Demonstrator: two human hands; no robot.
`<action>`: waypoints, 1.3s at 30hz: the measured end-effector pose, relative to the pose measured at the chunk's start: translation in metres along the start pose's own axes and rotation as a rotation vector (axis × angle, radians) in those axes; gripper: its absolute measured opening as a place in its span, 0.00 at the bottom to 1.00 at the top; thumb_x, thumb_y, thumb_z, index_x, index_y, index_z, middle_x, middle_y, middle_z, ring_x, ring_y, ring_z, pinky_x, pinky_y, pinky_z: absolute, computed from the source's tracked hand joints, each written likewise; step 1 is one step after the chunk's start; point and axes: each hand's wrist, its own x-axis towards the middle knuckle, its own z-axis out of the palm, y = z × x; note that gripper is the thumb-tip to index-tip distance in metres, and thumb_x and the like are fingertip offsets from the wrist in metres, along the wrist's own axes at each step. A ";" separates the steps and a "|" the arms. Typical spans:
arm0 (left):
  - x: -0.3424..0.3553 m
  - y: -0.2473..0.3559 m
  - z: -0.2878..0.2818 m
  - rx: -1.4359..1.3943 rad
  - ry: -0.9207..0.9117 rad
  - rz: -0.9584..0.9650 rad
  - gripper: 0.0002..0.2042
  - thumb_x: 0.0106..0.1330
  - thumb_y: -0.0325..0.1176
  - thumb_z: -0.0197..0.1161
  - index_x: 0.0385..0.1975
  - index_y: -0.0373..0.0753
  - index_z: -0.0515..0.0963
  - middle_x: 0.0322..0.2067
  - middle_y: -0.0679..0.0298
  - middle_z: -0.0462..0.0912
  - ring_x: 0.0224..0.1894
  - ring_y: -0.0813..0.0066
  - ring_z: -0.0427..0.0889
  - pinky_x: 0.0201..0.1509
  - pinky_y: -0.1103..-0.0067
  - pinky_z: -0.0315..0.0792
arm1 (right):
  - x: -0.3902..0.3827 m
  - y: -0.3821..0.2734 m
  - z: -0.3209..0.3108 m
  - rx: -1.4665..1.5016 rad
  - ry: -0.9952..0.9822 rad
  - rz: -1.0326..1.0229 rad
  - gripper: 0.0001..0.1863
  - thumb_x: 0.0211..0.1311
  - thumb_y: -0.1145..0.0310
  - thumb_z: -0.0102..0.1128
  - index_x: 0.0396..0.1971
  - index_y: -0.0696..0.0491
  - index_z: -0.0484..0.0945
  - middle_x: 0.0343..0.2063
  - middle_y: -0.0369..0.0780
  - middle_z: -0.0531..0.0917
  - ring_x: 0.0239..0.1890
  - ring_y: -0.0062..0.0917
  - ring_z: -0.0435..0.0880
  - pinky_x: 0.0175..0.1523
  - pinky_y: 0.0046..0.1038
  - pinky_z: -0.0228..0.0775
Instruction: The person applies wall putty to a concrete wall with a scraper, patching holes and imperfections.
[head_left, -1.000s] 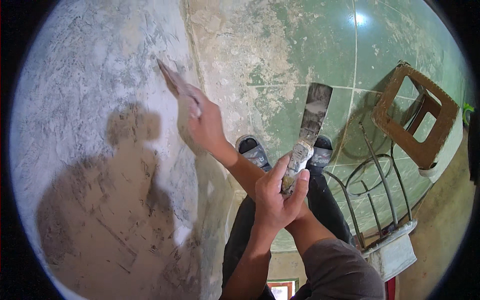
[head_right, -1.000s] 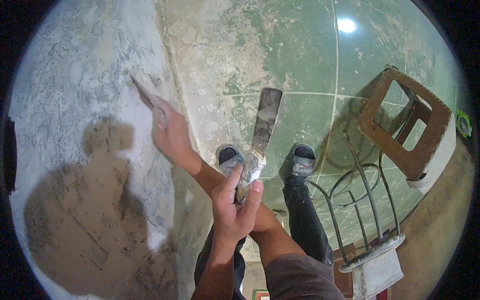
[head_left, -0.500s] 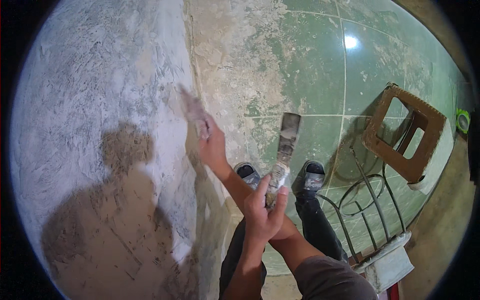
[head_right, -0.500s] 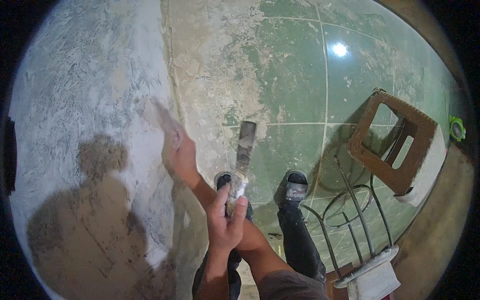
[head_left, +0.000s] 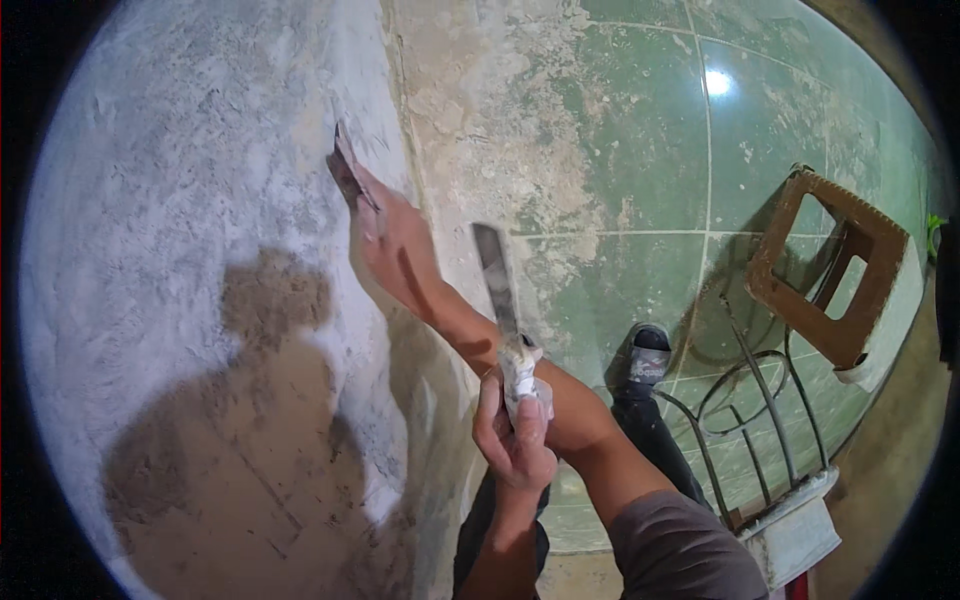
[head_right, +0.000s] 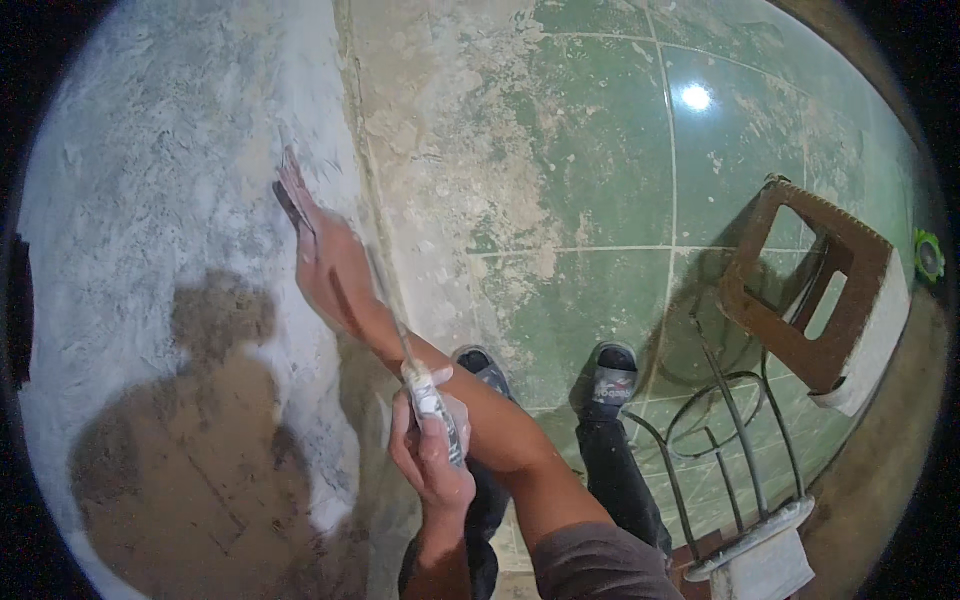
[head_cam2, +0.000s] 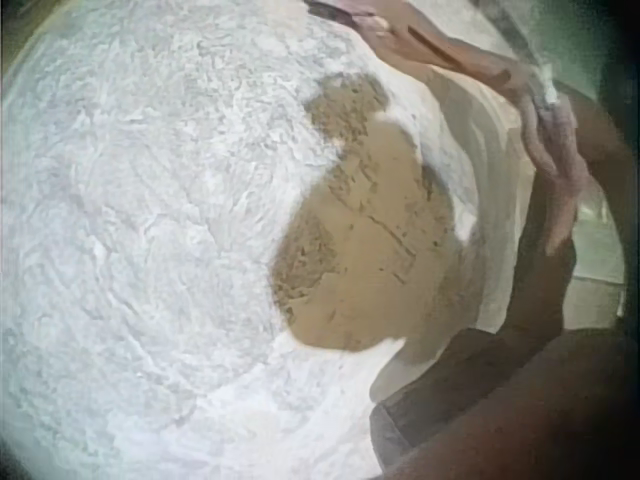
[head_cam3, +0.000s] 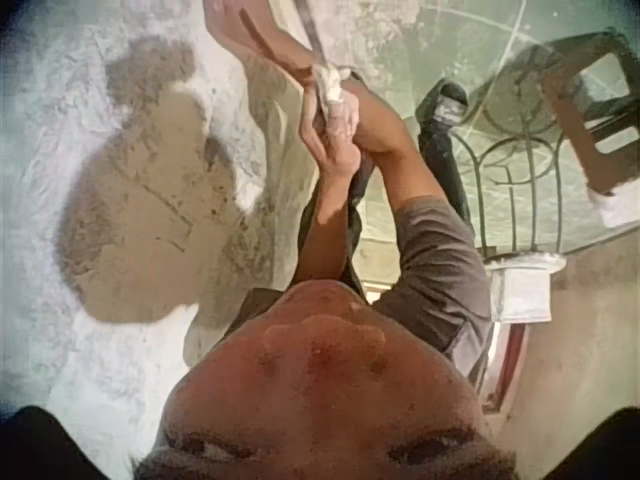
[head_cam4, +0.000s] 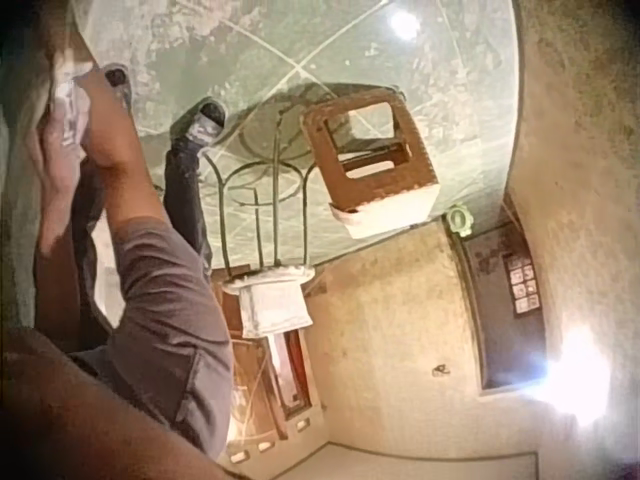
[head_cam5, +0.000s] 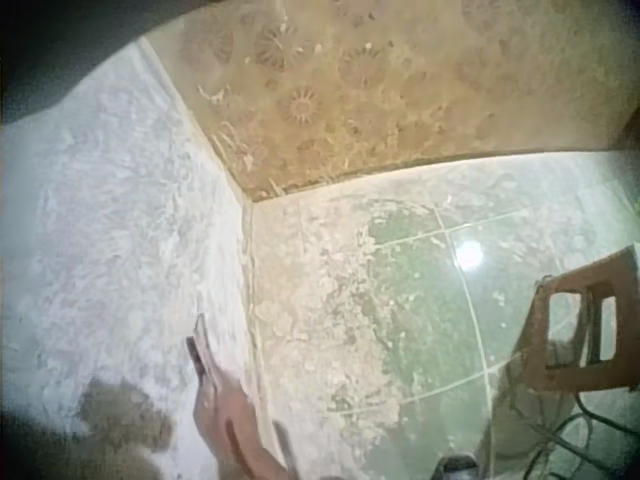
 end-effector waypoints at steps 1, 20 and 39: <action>0.000 0.000 0.005 0.007 0.061 0.027 0.26 0.69 0.49 0.48 0.48 0.26 0.72 0.18 0.69 0.68 0.18 0.84 0.63 0.21 0.85 0.56 | -0.001 0.001 0.000 -0.044 -0.005 -0.021 0.21 0.64 0.77 0.46 0.57 0.54 0.74 0.47 0.55 0.80 0.49 0.48 0.81 0.52 0.36 0.73; -0.016 -0.007 0.019 -0.101 -0.209 -0.065 0.23 0.69 0.40 0.50 0.51 0.24 0.71 0.34 0.57 0.76 0.30 0.74 0.74 0.34 0.79 0.68 | -0.024 0.070 -0.045 -0.249 -0.022 0.318 0.22 0.65 0.73 0.48 0.60 0.54 0.70 0.33 0.57 0.80 0.35 0.57 0.78 0.38 0.47 0.71; -0.036 -0.027 0.027 0.185 -0.564 -0.249 0.21 0.70 0.32 0.55 0.58 0.24 0.67 0.43 0.50 0.79 0.44 0.71 0.77 0.50 0.76 0.71 | -0.127 0.108 -0.107 -0.136 0.147 0.359 0.16 0.69 0.72 0.49 0.54 0.58 0.74 0.32 0.56 0.80 0.34 0.50 0.82 0.40 0.37 0.73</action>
